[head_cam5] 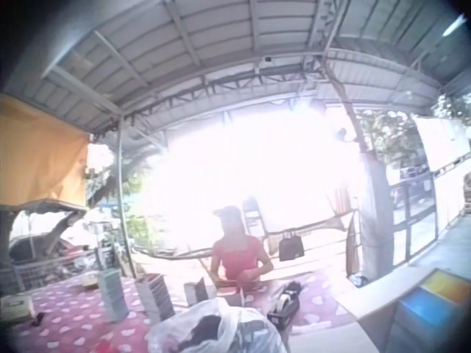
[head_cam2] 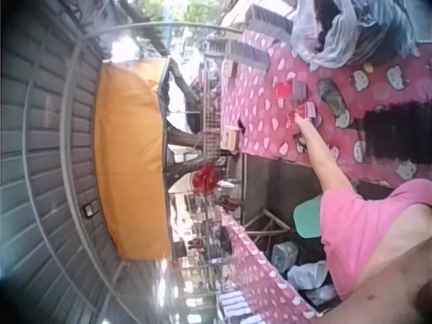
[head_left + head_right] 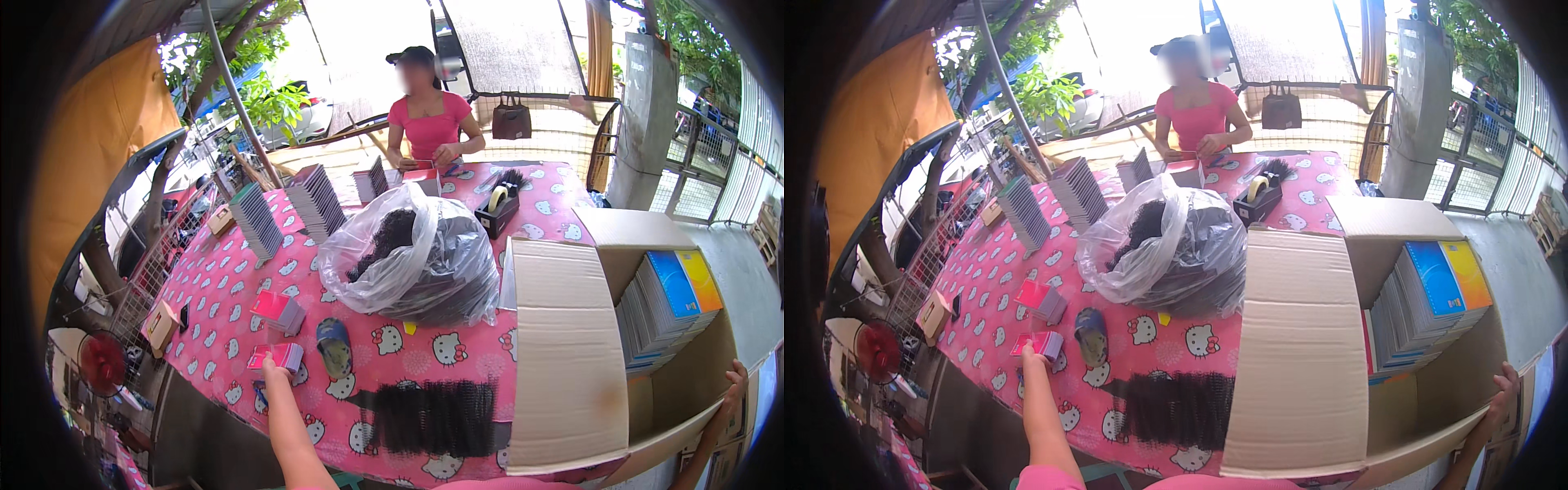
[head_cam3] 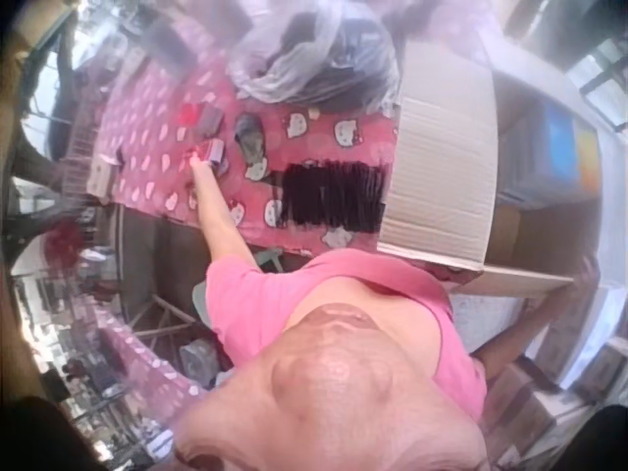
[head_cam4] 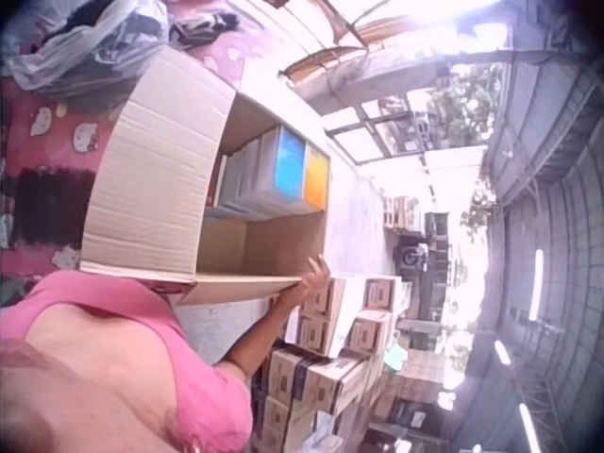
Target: The person takes notebooks out of a cardboard box and stacks them on a table, then uses a blue handheld tape dispenser to apply tape to the spiral bindings of individual notebooks.
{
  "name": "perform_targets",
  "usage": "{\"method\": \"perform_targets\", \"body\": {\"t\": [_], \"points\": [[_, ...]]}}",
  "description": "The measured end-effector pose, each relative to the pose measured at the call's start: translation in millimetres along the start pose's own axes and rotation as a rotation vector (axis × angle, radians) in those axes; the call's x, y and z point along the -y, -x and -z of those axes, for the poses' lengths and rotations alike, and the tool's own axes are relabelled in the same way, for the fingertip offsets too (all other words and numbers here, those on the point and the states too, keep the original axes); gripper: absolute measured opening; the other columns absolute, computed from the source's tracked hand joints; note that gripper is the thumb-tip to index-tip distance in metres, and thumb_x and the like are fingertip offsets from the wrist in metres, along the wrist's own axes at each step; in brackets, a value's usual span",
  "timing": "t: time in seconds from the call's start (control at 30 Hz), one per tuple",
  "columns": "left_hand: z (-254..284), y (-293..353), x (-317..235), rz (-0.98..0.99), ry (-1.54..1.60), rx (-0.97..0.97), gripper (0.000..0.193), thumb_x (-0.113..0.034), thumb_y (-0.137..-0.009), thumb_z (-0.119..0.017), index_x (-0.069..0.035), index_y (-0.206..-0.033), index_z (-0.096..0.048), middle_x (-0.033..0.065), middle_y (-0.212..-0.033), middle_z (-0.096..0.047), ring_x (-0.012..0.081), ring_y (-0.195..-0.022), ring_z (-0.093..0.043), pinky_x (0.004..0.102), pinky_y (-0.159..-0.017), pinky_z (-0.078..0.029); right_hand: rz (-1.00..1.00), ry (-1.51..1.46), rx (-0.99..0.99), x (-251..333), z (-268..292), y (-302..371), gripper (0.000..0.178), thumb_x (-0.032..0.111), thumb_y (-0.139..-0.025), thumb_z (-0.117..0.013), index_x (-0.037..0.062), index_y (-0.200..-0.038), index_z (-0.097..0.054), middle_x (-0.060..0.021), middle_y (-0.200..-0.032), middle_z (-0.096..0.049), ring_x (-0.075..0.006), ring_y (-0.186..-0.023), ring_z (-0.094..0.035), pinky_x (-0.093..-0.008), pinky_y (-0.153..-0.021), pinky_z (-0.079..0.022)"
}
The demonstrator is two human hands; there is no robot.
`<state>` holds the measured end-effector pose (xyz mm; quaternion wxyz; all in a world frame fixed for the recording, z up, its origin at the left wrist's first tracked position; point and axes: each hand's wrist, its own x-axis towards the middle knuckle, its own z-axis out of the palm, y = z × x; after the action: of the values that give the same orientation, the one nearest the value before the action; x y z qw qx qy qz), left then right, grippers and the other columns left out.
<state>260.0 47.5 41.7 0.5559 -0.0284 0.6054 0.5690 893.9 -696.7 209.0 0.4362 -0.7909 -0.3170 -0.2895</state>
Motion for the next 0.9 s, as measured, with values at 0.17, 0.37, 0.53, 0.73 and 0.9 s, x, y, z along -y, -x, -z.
{"method": "perform_targets", "body": {"t": [0.17,0.37,0.53,0.73,0.9], "points": [[-2.3,-50.9,-12.9,-0.042,-0.051,-0.125,0.099,-0.057,-0.072,-0.069,-0.003,-0.14,-0.022,0.0215,-0.145,-0.021,0.04,-0.133,-0.021,0.0594,-0.103,-0.023,-0.063,-0.132,-0.033,-24.1,-3.6,5.3,0.044,0.043,-0.094,-0.033,0.0039,-0.103,-0.051,-0.0191,-0.133,-0.045,-0.0317,-0.128,-0.037,-0.0448,-0.11,-0.023],[-16.8,-56.9,-26.8,-0.043,-0.051,-0.224,0.119,-0.063,-0.068,-0.067,-0.003,-0.148,-0.003,0.0254,-0.154,0.001,0.0478,-0.139,-0.004,0.059,-0.11,-0.007,-0.069,-0.156,-0.058,-32.6,-5.8,8.7,0.038,0.036,-0.095,-0.031,0.0033,-0.102,-0.05,-0.0187,-0.135,-0.043,-0.0313,-0.129,-0.036,-0.0448,-0.11,-0.023],[-47.3,8.6,-4.4,0.028,-0.376,-0.216,0.108,-0.069,-0.068,-0.064,-0.006,-0.146,-0.024,0.0223,-0.154,-0.007,0.0446,-0.14,-0.007,0.0593,-0.11,-0.008,-0.043,-0.155,-0.063,-19.3,2.7,10.0,0.037,0.034,-0.097,-0.031,0.0032,-0.102,-0.05,-0.0185,-0.134,-0.044,-0.0309,-0.129,-0.036,-0.0442,-0.11,-0.024],[-25.9,7.9,-11.0,-0.071,-0.282,0.119,0.094,-0.068,-0.072,-0.062,-0.011,-0.142,-0.034,0.0184,-0.15,-0.026,0.0423,-0.137,-0.022,0.0616,-0.108,-0.013,-0.063,-0.166,-0.081,-8.7,-0.9,8.5,0.035,0.031,-0.098,-0.03,0.0029,-0.102,-0.05,-0.0186,-0.134,-0.044,-0.0306,-0.129,-0.036,-0.0438,-0.11,-0.025],[-11.0,-27.5,-40.2,-0.153,-0.312,0.108,0.07,-0.055,-0.078,-0.062,-0.01,-0.129,-0.047,0.0142,-0.129,-0.052,0.0371,-0.119,-0.047,0.0651,-0.099,-0.027,-0.072,-0.143,-0.114,-25.2,-7.8,7.5,0.034,0.029,-0.097,-0.03,0.0016,-0.101,-0.051,-0.0191,-0.131,-0.047,-0.031,-0.128,-0.038,-0.0448,-0.109,-0.026]]}}
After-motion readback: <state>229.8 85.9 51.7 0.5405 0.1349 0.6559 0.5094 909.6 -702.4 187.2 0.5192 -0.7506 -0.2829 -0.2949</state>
